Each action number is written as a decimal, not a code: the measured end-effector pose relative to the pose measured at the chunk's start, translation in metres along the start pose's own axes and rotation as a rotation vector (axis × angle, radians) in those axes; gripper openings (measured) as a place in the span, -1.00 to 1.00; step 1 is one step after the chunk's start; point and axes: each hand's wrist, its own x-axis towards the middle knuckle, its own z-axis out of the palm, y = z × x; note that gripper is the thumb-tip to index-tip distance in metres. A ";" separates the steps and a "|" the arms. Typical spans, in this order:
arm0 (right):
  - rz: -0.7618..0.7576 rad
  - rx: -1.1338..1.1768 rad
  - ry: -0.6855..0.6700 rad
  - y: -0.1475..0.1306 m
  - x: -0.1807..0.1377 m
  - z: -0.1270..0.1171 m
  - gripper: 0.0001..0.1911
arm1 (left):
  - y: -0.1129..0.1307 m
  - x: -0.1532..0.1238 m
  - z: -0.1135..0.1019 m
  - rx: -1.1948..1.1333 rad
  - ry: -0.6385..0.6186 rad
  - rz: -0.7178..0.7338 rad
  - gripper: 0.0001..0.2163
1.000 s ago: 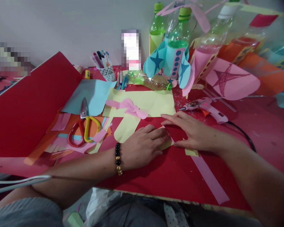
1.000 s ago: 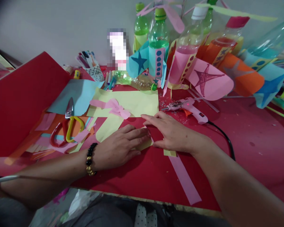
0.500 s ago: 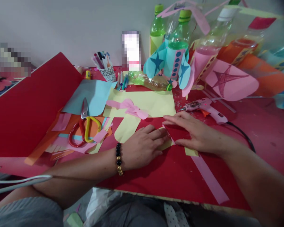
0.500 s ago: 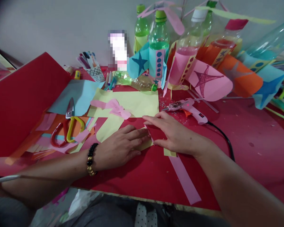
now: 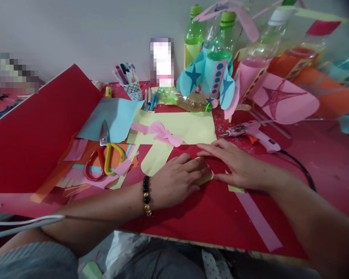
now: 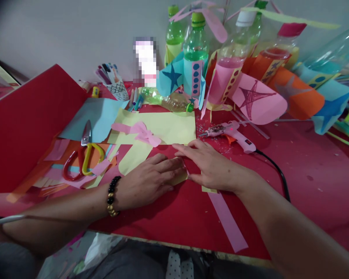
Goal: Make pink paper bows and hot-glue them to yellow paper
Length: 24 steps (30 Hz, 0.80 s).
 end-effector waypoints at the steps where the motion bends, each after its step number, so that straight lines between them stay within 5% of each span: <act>1: 0.002 -0.001 -0.002 0.000 0.000 0.000 -0.26 | 0.000 0.000 0.000 -0.001 -0.002 0.002 -0.59; 19: 0.015 -0.021 -0.005 0.001 0.000 0.001 -0.20 | 0.001 -0.001 0.000 -0.005 -0.006 0.003 -0.59; 24: -0.020 0.147 0.045 -0.024 -0.014 -0.024 -0.51 | -0.001 -0.001 0.001 -0.028 -0.004 0.012 -0.66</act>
